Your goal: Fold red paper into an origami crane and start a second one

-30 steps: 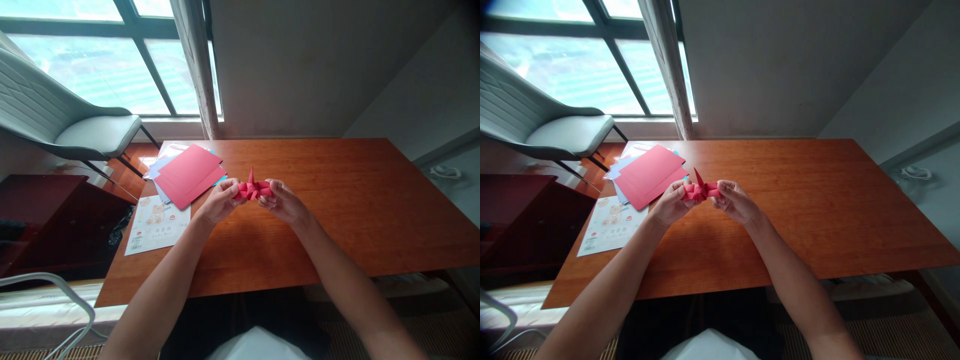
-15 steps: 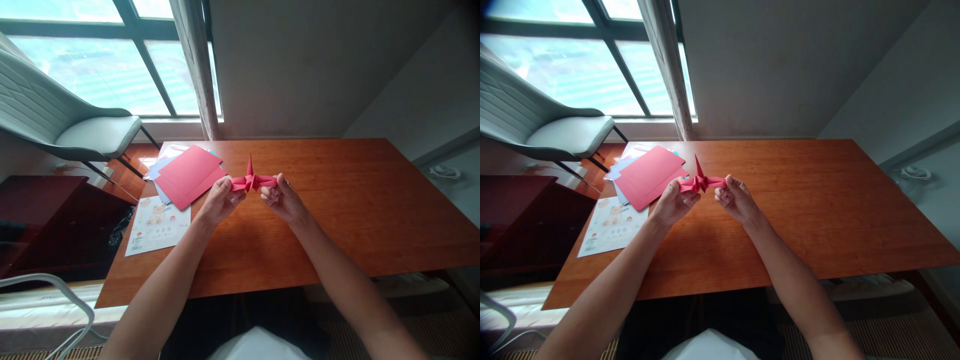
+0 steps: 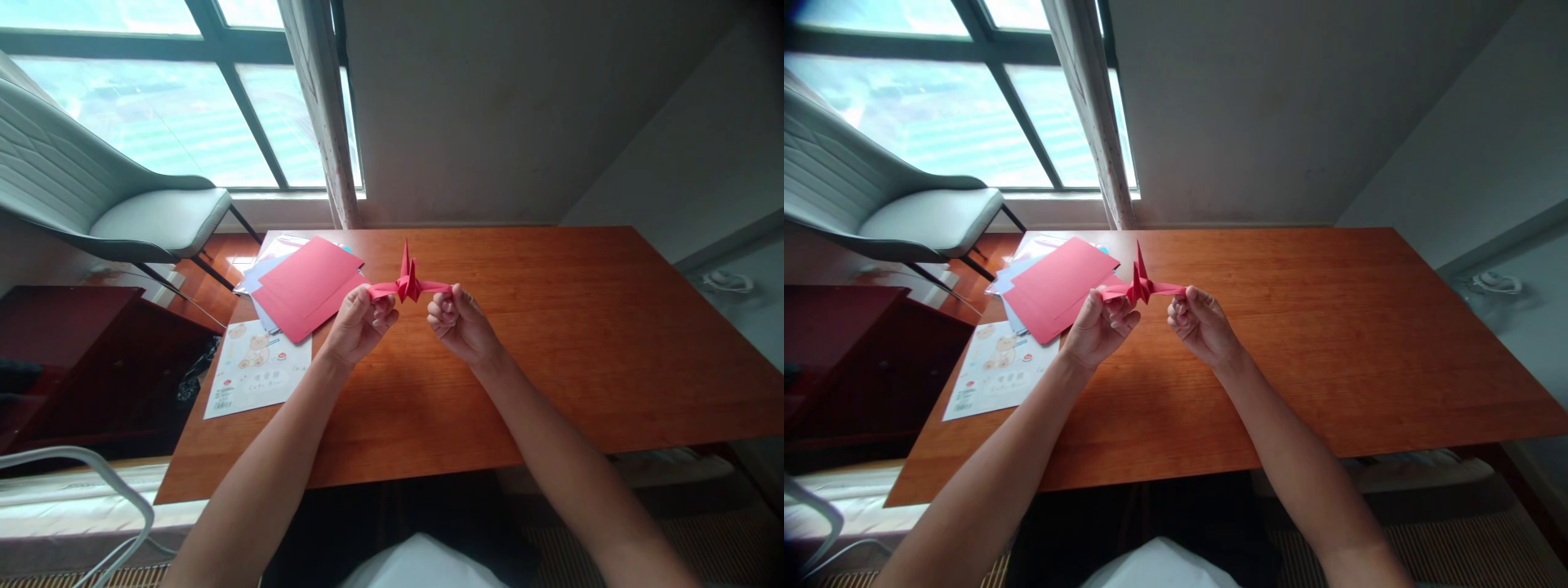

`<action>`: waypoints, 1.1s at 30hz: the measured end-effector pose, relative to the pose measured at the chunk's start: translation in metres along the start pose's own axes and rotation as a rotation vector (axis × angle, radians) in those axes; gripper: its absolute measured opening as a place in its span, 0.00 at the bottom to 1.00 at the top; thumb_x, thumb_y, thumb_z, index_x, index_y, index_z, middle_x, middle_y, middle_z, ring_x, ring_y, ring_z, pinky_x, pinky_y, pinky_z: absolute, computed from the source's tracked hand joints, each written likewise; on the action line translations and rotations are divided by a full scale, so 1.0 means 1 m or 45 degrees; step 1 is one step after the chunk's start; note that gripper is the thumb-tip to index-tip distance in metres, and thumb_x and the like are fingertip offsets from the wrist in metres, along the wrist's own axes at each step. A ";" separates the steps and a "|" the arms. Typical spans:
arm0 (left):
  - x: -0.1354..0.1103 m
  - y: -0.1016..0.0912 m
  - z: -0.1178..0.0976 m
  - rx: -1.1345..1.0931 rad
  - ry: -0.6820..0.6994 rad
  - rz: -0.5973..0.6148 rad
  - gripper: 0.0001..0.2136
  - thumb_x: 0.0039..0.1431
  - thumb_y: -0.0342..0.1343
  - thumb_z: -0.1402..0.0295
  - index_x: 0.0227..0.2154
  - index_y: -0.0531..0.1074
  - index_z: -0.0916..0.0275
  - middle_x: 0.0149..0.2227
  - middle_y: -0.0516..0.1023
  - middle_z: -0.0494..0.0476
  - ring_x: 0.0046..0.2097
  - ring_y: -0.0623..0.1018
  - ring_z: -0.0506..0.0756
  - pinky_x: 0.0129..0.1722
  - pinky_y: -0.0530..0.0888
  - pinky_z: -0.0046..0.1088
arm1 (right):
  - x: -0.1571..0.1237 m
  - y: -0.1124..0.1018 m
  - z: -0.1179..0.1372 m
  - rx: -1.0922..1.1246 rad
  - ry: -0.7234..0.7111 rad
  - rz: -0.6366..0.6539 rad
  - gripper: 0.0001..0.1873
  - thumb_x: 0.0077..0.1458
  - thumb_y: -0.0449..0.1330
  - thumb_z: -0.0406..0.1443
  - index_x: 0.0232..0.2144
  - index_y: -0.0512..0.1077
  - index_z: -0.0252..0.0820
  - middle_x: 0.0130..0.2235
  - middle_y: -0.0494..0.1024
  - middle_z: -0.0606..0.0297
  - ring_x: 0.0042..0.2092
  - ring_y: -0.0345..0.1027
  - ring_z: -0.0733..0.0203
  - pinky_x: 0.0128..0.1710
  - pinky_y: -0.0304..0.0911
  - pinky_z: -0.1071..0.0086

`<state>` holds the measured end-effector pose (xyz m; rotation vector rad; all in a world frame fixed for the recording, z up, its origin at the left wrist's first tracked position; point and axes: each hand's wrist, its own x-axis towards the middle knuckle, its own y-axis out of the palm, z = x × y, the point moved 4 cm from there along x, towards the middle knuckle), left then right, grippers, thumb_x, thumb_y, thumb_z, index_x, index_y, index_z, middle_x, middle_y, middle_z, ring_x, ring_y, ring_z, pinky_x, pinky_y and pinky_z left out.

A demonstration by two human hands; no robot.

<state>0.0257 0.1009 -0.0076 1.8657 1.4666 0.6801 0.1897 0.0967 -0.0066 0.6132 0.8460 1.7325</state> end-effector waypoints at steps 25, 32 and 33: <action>0.008 -0.012 -0.012 0.446 0.219 -0.265 0.22 0.53 0.63 0.45 0.26 0.73 0.61 0.26 0.73 0.51 0.29 0.72 0.48 0.29 0.68 0.23 | 0.005 -0.011 0.005 -0.137 -0.102 -0.139 0.16 0.45 0.75 0.46 0.23 0.75 0.44 0.24 0.74 0.73 0.26 0.65 0.71 0.26 0.62 0.76; -0.016 0.022 -0.036 1.623 0.961 -0.390 0.14 0.61 0.61 0.55 0.44 0.76 0.57 0.44 0.75 0.58 0.45 0.74 0.56 0.45 0.72 0.34 | 0.005 -0.015 0.005 -0.257 -0.218 -0.197 0.14 0.45 0.75 0.46 0.27 0.76 0.47 0.27 0.78 0.73 0.29 0.68 0.69 0.25 0.60 0.76; -0.019 0.027 -0.038 1.729 1.059 -0.431 0.15 0.58 0.64 0.56 0.46 0.76 0.56 0.47 0.73 0.59 0.48 0.73 0.58 0.49 0.71 0.37 | 0.005 -0.014 0.005 -0.270 -0.229 -0.192 0.14 0.45 0.75 0.46 0.27 0.76 0.47 0.26 0.78 0.73 0.29 0.68 0.69 0.25 0.60 0.76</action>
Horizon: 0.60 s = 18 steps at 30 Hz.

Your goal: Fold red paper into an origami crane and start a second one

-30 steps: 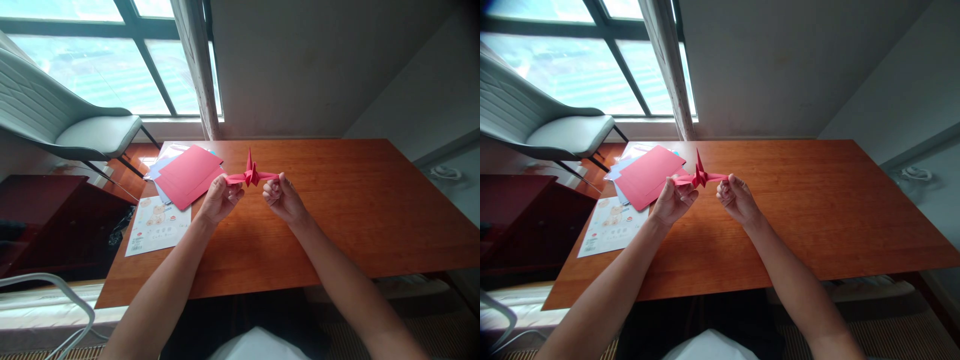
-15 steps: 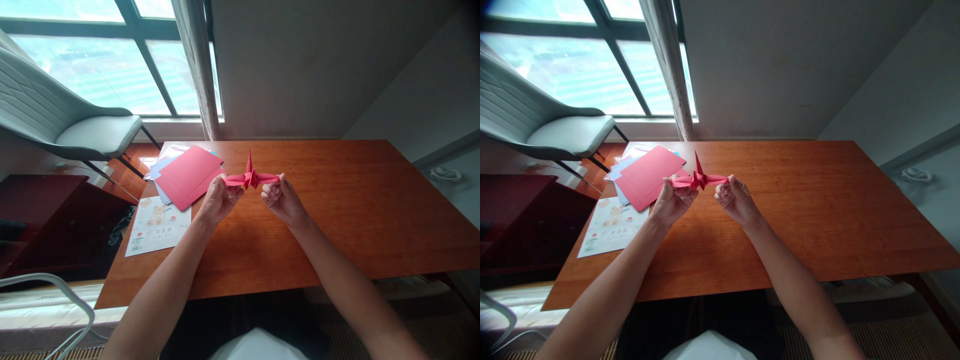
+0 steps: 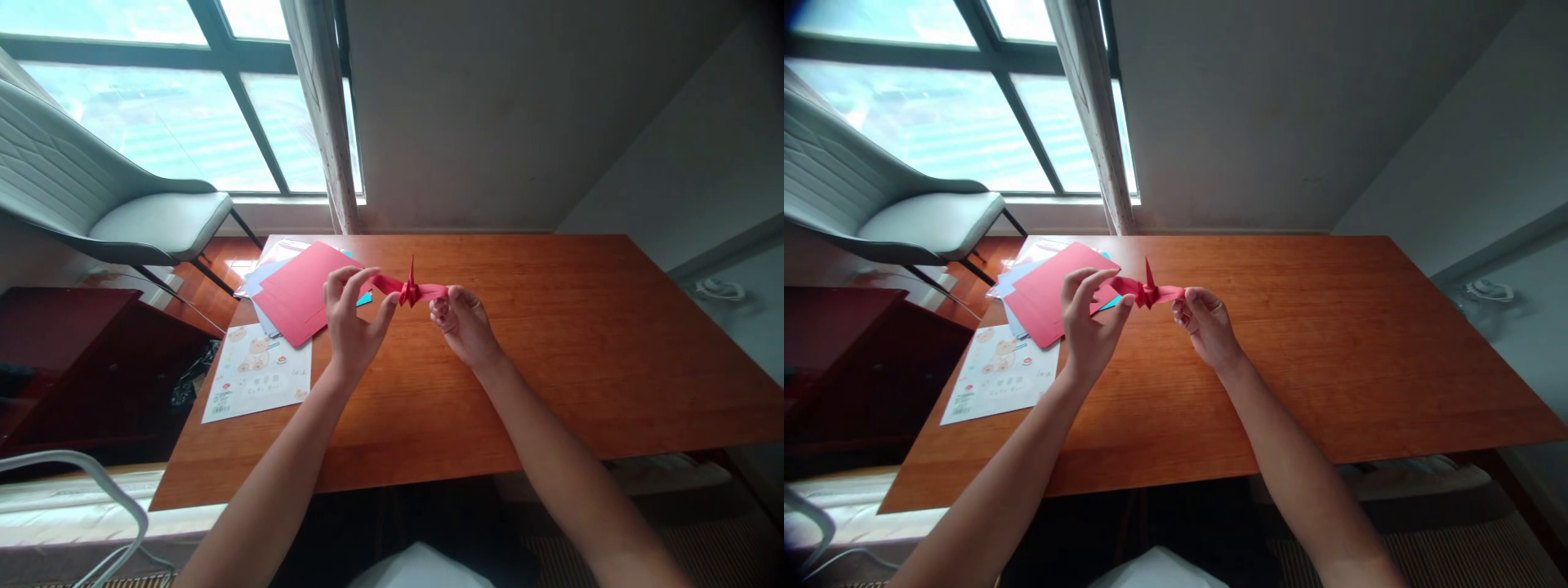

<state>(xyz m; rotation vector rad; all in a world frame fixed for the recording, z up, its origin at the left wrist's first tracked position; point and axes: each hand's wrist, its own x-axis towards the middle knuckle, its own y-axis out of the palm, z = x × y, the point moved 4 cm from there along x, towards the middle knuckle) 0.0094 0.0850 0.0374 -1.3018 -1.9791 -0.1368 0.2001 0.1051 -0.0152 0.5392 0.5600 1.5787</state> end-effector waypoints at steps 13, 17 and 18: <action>-0.011 0.011 -0.010 -0.025 0.138 0.114 0.04 0.59 0.63 0.67 0.38 0.78 0.55 0.40 0.75 0.56 0.44 0.72 0.58 0.47 0.69 0.38 | -0.003 0.002 -0.003 -0.150 -0.013 0.050 0.14 0.48 0.72 0.48 0.27 0.76 0.47 0.27 0.77 0.71 0.28 0.66 0.68 0.27 0.60 0.73; -0.010 0.009 -0.007 -0.120 0.059 0.089 0.04 0.61 0.61 0.69 0.38 0.79 0.55 0.38 0.76 0.56 0.42 0.73 0.57 0.44 0.68 0.34 | -0.006 0.005 0.002 -0.286 0.016 0.164 0.15 0.53 0.69 0.49 0.28 0.78 0.46 0.27 0.78 0.68 0.28 0.66 0.67 0.27 0.58 0.72; -0.009 0.008 -0.005 -0.161 0.021 0.085 0.04 0.60 0.61 0.69 0.37 0.79 0.55 0.37 0.76 0.55 0.41 0.73 0.56 0.43 0.68 0.34 | -0.006 0.005 0.004 -0.344 0.019 0.190 0.16 0.54 0.67 0.51 0.28 0.79 0.45 0.28 0.78 0.66 0.28 0.67 0.66 0.28 0.58 0.71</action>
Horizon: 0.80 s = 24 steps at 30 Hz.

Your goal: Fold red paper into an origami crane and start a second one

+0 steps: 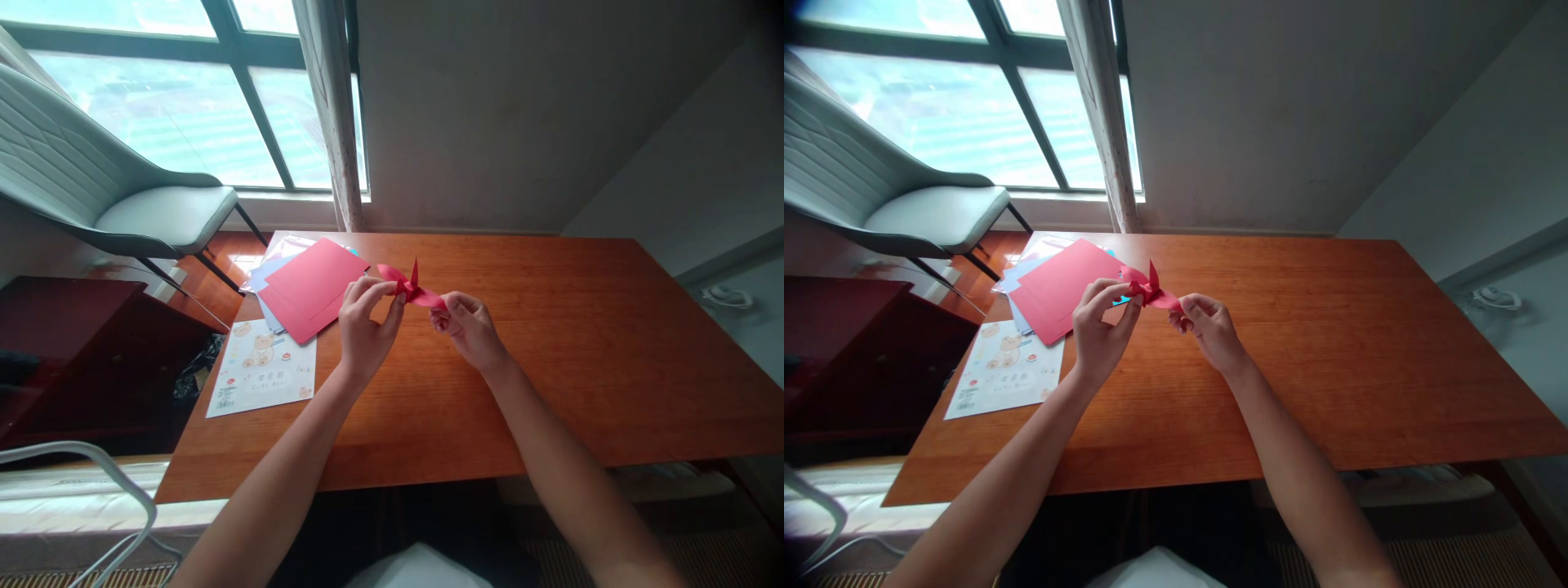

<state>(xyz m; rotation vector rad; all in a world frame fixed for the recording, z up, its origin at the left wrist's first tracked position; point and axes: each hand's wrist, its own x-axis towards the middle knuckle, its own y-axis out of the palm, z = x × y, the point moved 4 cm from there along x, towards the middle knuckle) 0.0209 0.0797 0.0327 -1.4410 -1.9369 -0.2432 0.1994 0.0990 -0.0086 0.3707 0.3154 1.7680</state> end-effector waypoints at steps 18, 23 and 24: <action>-0.002 0.018 0.006 -0.576 -0.437 0.302 0.03 0.50 0.71 0.68 0.27 0.83 0.58 0.29 0.78 0.55 0.30 0.69 0.52 0.30 0.62 0.28 | -0.003 0.001 0.036 -0.928 -0.398 0.087 0.07 0.54 0.69 0.42 0.36 0.82 0.49 0.32 0.70 0.67 0.29 0.55 0.63 0.29 0.53 0.66; -0.004 0.020 0.008 -0.565 -0.472 0.376 0.04 0.52 0.70 0.66 0.30 0.83 0.60 0.28 0.78 0.55 0.30 0.70 0.51 0.30 0.63 0.27 | -0.003 -0.001 0.036 -0.966 -0.348 0.130 0.07 0.56 0.67 0.42 0.31 0.81 0.47 0.26 0.66 0.70 0.28 0.55 0.64 0.28 0.50 0.67; -0.004 0.020 0.008 -0.545 -0.472 0.375 0.05 0.53 0.69 0.66 0.32 0.83 0.60 0.29 0.78 0.55 0.30 0.70 0.51 0.30 0.64 0.26 | -0.003 -0.001 0.036 -0.974 -0.347 0.126 0.08 0.57 0.67 0.42 0.29 0.81 0.47 0.25 0.65 0.70 0.28 0.55 0.64 0.28 0.49 0.67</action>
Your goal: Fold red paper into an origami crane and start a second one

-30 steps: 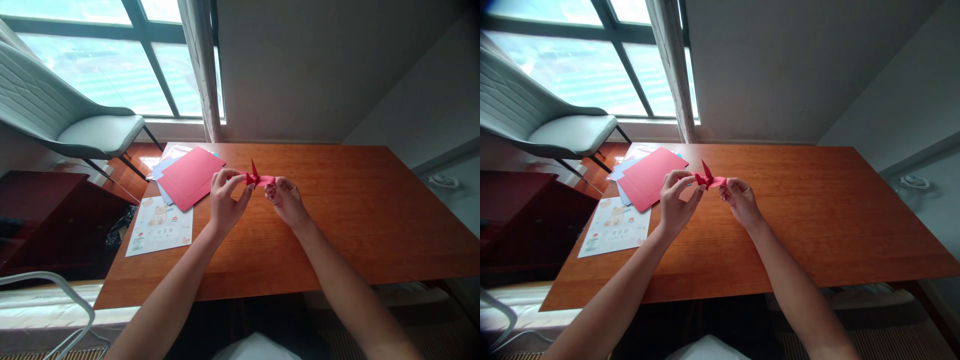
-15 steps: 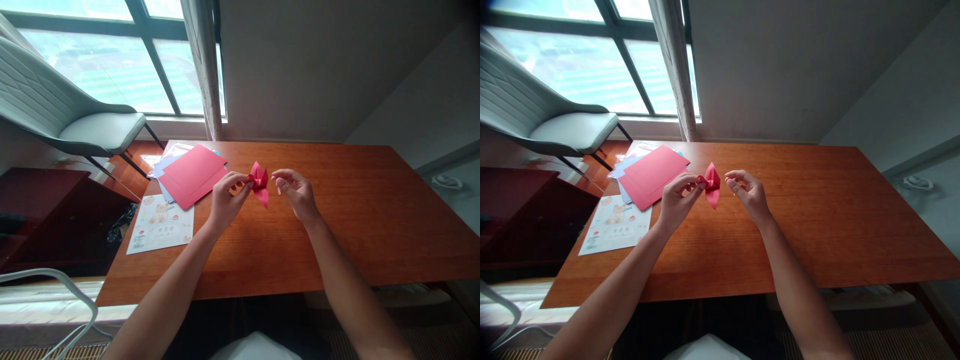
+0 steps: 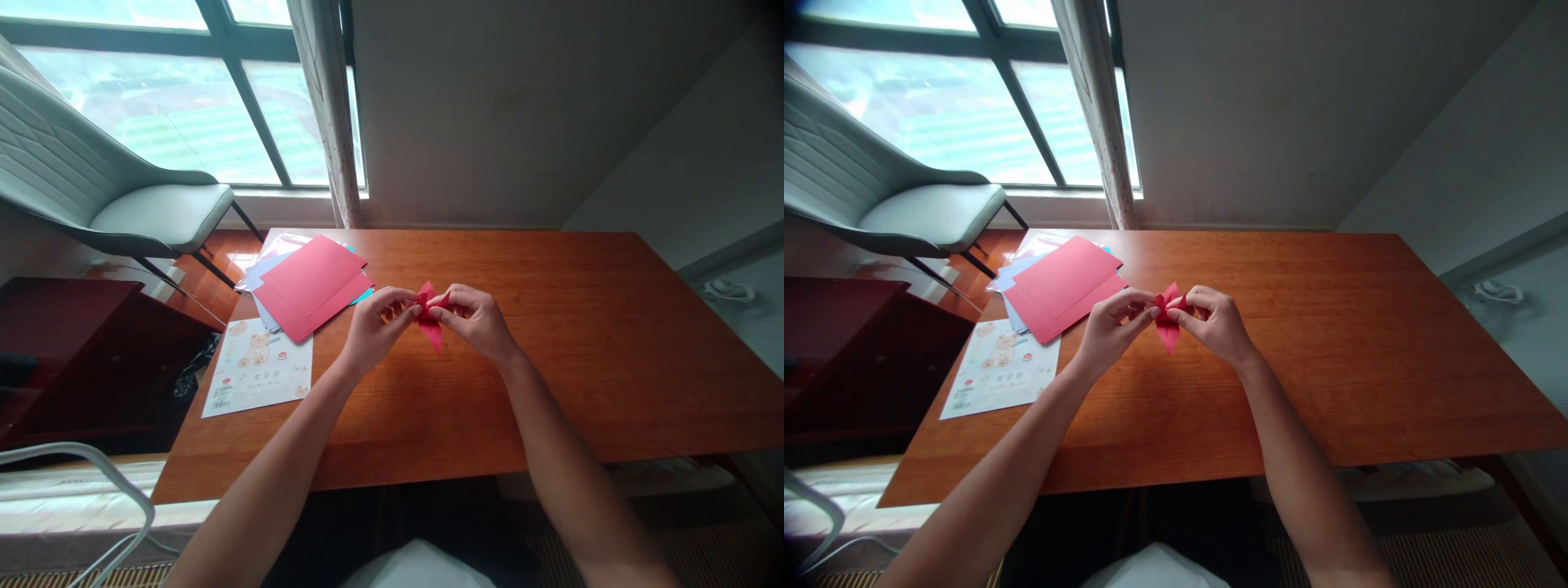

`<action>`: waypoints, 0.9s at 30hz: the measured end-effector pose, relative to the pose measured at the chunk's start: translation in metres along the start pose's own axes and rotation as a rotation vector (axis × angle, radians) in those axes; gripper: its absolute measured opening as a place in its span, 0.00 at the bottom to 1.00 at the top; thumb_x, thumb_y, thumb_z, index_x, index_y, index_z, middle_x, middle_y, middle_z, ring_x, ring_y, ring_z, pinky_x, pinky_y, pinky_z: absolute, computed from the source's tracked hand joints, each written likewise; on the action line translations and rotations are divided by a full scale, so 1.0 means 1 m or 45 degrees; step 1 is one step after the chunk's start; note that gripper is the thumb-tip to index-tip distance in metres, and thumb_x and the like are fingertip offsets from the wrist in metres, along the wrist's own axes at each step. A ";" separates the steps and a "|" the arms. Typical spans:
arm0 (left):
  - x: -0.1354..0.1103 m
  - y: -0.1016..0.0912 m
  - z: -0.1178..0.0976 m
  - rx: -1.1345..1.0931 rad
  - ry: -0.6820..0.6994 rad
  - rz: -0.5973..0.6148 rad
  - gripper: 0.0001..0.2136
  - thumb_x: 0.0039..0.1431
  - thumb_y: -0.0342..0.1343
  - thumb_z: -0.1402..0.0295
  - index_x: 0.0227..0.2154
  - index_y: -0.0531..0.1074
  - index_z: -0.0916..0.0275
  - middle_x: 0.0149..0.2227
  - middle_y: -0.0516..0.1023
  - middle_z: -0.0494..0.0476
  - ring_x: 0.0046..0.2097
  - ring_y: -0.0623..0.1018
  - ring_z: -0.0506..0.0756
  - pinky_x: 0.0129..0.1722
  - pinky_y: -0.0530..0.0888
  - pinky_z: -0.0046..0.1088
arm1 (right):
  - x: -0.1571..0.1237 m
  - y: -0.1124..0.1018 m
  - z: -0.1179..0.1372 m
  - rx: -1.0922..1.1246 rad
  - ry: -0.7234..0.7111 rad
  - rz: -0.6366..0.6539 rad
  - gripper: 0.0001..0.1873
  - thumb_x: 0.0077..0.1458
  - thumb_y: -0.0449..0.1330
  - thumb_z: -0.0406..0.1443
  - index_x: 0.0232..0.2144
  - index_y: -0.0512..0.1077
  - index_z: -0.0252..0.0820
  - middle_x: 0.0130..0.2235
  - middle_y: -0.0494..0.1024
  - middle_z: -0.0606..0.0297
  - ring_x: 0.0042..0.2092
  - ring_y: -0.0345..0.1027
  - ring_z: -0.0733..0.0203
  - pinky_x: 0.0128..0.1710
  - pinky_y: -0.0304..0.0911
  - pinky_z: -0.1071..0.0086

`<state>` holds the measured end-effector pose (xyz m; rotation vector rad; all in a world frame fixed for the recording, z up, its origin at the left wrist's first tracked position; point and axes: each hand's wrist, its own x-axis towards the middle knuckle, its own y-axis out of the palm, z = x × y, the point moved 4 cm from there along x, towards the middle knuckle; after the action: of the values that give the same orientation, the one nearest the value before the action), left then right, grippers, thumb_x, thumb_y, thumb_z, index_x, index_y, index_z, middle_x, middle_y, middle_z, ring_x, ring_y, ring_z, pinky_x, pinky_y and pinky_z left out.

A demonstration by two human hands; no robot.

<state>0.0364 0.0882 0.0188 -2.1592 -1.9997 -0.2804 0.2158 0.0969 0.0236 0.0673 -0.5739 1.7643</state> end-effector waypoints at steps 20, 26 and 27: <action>0.000 -0.001 -0.004 -0.260 -0.193 0.086 0.09 0.53 0.69 0.61 0.28 0.80 0.62 0.27 0.78 0.53 0.30 0.73 0.50 0.32 0.70 0.25 | -0.003 0.005 0.006 -0.108 -0.007 0.053 0.15 0.60 0.64 0.43 0.23 0.75 0.44 0.24 0.64 0.69 0.27 0.54 0.65 0.27 0.48 0.66; 0.000 -0.001 -0.003 -0.318 -0.245 0.114 0.11 0.50 0.70 0.61 0.30 0.79 0.63 0.30 0.79 0.54 0.32 0.75 0.51 0.34 0.71 0.25 | -0.003 0.006 0.005 -0.128 -0.027 0.056 0.20 0.60 0.64 0.42 0.19 0.68 0.43 0.23 0.61 0.71 0.26 0.53 0.66 0.27 0.47 0.66; 0.000 -0.001 -0.003 -0.306 -0.232 0.107 0.11 0.50 0.71 0.61 0.30 0.79 0.63 0.31 0.79 0.55 0.33 0.75 0.51 0.34 0.71 0.25 | -0.003 0.006 0.005 -0.142 -0.032 0.053 0.20 0.60 0.64 0.42 0.19 0.68 0.43 0.23 0.62 0.71 0.26 0.53 0.66 0.27 0.47 0.66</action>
<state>0.0350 0.0876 0.0216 -2.4917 -2.0545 -0.3381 0.2103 0.0914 0.0247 0.0004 -0.6954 1.7707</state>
